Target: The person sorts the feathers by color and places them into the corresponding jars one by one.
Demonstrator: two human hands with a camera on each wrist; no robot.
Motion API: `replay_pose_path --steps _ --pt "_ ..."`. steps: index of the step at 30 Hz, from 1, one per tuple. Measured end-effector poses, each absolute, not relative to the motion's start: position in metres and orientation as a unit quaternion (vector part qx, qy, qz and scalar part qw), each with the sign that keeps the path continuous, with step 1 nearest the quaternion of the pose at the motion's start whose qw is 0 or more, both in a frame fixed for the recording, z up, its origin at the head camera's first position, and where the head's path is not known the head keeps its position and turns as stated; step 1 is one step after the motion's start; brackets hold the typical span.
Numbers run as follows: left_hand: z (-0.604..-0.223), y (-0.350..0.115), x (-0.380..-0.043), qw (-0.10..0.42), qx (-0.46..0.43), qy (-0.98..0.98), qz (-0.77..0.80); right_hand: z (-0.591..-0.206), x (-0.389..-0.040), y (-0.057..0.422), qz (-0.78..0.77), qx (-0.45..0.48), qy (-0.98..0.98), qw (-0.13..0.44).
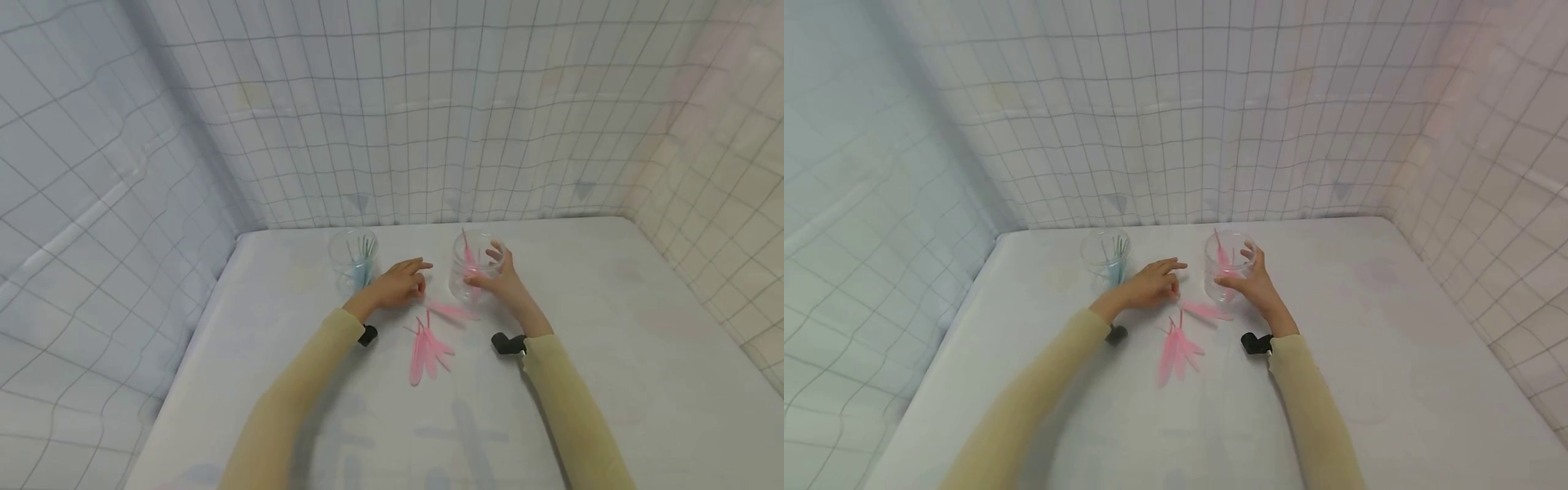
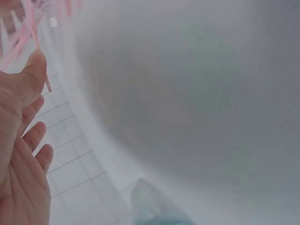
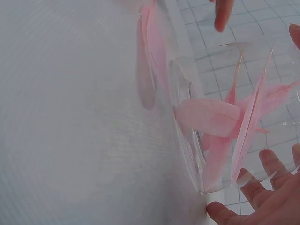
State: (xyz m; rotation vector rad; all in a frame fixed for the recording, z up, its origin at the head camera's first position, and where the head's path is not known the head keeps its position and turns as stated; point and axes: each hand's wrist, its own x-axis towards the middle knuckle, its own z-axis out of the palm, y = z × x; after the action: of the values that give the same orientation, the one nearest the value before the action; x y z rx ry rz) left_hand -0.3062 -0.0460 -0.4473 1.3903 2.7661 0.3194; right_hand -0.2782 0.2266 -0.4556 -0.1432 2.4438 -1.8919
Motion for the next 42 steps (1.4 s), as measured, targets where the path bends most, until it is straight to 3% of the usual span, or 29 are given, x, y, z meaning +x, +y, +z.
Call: replay_pose_path --steps 4,10,15,21,28,33,42 --pt "-0.422 -0.047 -0.308 -0.052 0.442 0.889 0.105 -0.443 -0.273 0.225 -0.613 -0.052 0.788 0.027" --pt "-0.376 -0.037 -0.313 -0.171 0.426 0.887 0.048 -0.456 -0.281 0.227 -0.628 -0.051 0.776 0.019" --pt "-0.351 -0.018 -0.316 -0.224 0.391 0.890 -0.074 -0.458 -0.280 0.224 -0.617 -0.036 0.786 0.017" --pt "-0.343 0.009 -0.318 -0.233 0.373 0.865 -0.243 -0.465 -0.279 0.224 -0.631 -0.030 0.775 0.025" --pt "-0.347 0.027 -0.316 -0.258 0.388 0.843 -0.267 -0.469 -0.280 0.225 -0.626 -0.036 0.779 0.025" --pt "-0.356 0.019 -0.316 -0.240 0.391 0.872 -0.171 -0.468 -0.282 0.227 -0.622 -0.047 0.781 0.025" --pt "-0.404 -0.011 -0.309 -0.132 0.350 0.919 0.129 -0.464 -0.283 0.226 -0.612 -0.045 0.790 0.016"
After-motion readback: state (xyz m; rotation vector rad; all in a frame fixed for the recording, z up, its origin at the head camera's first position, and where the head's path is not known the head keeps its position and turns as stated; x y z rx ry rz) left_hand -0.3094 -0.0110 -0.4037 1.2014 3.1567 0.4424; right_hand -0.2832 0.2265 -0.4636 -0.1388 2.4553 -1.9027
